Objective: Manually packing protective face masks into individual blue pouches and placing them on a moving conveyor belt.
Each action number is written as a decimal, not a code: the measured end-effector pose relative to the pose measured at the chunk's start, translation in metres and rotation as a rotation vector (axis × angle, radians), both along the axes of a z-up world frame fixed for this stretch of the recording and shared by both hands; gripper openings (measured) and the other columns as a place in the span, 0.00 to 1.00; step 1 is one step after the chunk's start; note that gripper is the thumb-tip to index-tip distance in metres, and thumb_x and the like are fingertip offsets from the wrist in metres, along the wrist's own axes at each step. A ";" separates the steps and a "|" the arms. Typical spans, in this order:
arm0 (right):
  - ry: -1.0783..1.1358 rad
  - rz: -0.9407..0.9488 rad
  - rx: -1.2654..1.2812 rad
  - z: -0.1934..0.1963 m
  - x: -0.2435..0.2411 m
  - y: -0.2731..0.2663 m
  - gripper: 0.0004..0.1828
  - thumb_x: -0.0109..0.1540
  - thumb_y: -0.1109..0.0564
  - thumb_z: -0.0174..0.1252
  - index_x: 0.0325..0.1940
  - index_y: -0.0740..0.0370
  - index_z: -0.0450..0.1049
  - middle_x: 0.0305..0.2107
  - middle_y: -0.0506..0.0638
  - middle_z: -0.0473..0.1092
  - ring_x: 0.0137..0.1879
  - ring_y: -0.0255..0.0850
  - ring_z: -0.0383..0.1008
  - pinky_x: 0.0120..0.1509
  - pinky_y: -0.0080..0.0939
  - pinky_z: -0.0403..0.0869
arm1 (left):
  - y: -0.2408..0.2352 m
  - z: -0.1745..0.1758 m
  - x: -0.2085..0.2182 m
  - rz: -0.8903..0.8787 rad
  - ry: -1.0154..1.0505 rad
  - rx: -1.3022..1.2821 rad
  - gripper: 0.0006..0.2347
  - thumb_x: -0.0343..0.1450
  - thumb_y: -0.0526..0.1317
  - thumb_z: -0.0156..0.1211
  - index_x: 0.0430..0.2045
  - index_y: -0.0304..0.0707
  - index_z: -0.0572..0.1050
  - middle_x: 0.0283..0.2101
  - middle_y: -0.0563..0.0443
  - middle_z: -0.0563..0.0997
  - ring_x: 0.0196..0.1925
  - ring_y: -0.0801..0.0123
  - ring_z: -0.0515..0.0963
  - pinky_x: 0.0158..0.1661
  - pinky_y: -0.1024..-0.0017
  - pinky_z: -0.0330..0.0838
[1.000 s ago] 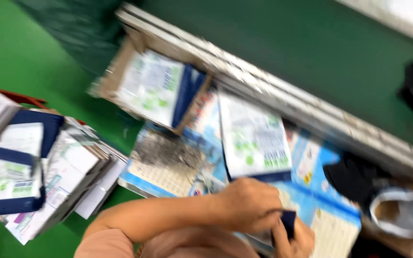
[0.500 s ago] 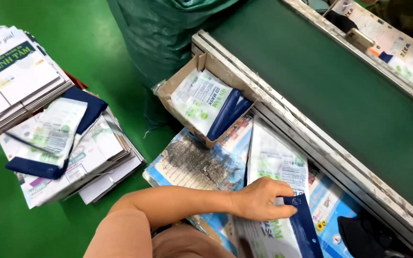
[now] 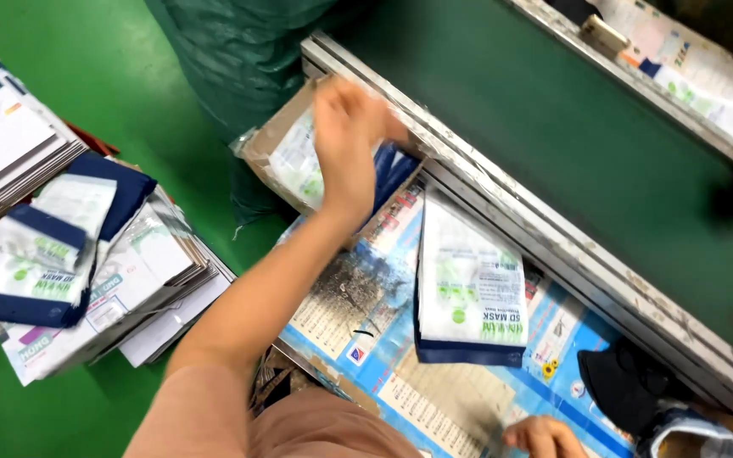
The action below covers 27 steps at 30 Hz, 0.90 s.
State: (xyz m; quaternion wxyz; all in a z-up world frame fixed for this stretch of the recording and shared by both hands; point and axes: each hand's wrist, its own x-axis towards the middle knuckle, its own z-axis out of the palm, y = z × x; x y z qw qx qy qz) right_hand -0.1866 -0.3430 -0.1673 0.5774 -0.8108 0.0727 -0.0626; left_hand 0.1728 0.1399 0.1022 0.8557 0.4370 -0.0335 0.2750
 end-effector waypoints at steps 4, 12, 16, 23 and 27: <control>0.036 -0.062 -0.079 0.151 0.082 0.078 0.03 0.65 0.63 0.60 0.39 0.66 0.77 0.34 0.47 0.76 0.42 0.29 0.72 0.51 0.30 0.71 | -0.015 -0.070 -0.100 -0.372 0.059 0.869 0.11 0.74 0.36 0.66 0.48 0.35 0.76 0.50 0.45 0.79 0.51 0.59 0.82 0.52 0.64 0.78; -0.281 0.041 -0.202 0.220 0.209 0.048 0.06 0.75 0.64 0.58 0.55 0.70 0.72 0.46 0.49 0.71 0.46 0.31 0.69 0.53 0.30 0.70 | 0.009 -0.126 -0.240 -0.543 -0.137 1.752 0.33 0.66 0.54 0.64 0.64 0.36 0.65 0.70 0.44 0.65 0.72 0.47 0.61 0.69 0.45 0.50; -0.299 0.087 -0.459 0.196 0.282 0.003 0.12 0.76 0.59 0.51 0.58 0.71 0.69 0.45 0.52 0.69 0.48 0.36 0.70 0.54 0.33 0.71 | 0.053 -0.135 -0.236 -0.594 0.240 1.944 0.42 0.66 0.61 0.61 0.70 0.35 0.51 0.73 0.42 0.56 0.76 0.49 0.51 0.69 0.45 0.39; -0.106 0.041 -0.501 0.082 0.378 -0.089 0.27 0.83 0.44 0.36 0.68 0.67 0.71 0.51 0.55 0.75 0.50 0.39 0.78 0.52 0.39 0.77 | 0.175 -0.123 -0.184 0.168 0.726 1.869 0.44 0.73 0.57 0.59 0.72 0.16 0.47 0.75 0.19 0.47 0.78 0.33 0.43 0.70 0.36 0.37; -0.086 -0.046 -0.515 0.120 0.363 -0.052 0.25 0.80 0.44 0.42 0.67 0.69 0.70 0.53 0.61 0.73 0.54 0.47 0.74 0.56 0.47 0.73 | 0.156 -0.106 -0.163 0.372 0.528 1.750 0.34 0.76 0.46 0.65 0.72 0.22 0.56 0.76 0.22 0.51 0.79 0.32 0.46 0.73 0.38 0.43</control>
